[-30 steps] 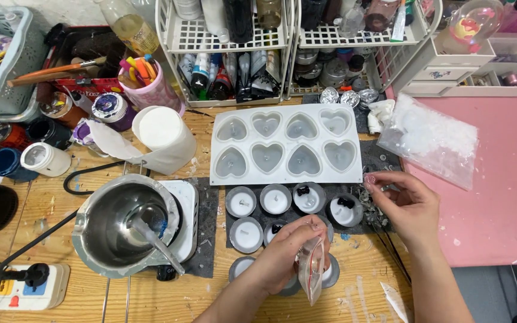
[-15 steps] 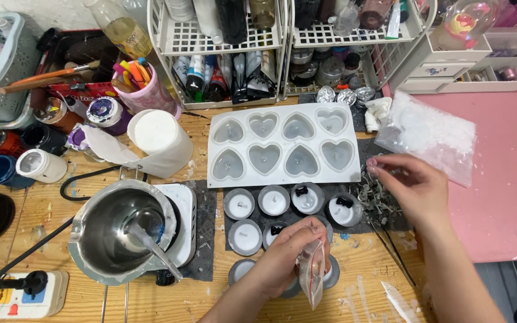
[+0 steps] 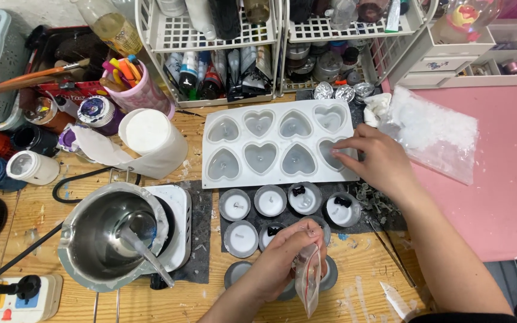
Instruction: The recorder is preparing candle tins by placing wicks and selecting small decorative beads.
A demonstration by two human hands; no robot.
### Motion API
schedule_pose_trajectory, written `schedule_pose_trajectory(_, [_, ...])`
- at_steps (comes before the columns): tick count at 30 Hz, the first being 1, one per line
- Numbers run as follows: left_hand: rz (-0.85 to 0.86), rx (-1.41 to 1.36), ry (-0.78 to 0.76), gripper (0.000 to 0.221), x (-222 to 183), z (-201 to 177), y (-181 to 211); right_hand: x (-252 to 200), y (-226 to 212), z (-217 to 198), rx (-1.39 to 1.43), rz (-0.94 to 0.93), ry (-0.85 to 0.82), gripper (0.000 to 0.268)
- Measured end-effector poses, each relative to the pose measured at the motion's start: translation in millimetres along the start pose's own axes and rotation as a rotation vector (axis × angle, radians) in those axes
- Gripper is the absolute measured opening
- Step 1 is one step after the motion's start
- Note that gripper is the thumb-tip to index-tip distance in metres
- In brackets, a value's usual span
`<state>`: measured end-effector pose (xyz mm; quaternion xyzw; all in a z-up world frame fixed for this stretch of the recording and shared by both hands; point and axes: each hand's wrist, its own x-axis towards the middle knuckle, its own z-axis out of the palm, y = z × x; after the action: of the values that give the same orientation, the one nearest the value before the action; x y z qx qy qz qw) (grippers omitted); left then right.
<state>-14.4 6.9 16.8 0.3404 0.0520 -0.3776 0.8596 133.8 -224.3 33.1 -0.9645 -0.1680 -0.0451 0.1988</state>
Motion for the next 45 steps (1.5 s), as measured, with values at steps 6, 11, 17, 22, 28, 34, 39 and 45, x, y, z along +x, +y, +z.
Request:
schedule_pose_trajectory(6, [-0.01,-0.007,-0.005,0.021,0.5,1.2,-0.3,11.5,-3.3,0.1,-0.057,-0.033,-0.081,0.018])
schedule_pose_trajectory(11, [0.017,-0.004,-0.005,0.022,-1.5,2.5,2.5,19.5,-0.7,5.6,-0.101,-0.043,-0.118,0.016])
schedule_pose_trajectory(17, [0.008,0.006,-0.003,0.022,-0.9,1.2,1.6,21.3,6.1,10.6,-0.075,-0.052,-0.106,0.016])
schedule_pose_trajectory(22, [0.015,-0.007,-0.001,0.023,-0.5,-0.5,-0.3,17.7,14.4,0.6,-0.036,-0.07,-0.053,0.016])
schedule_pose_trajectory(28, [0.034,-0.068,0.218,0.027,9.5,-5.0,-1.2,-13.6,-16.4,-57.5,0.3,-0.018,0.078,0.017])
schedule_pose_trajectory(34, [0.233,-0.094,0.314,0.029,11.7,-0.5,8.6,-72.4,-32.4,-67.6,0.635,0.017,0.215,0.018])
schedule_pose_trajectory(39, [0.337,-0.025,0.254,0.034,12.7,-2.5,6.7,-92.4,-52.7,-56.1,0.737,-0.066,-0.004,0.02])
schedule_pose_trajectory(45, [0.412,0.11,0.32,0.036,13.7,-4.1,3.1,-106.2,-44.4,-40.1,0.935,-0.04,-0.02,0.023])
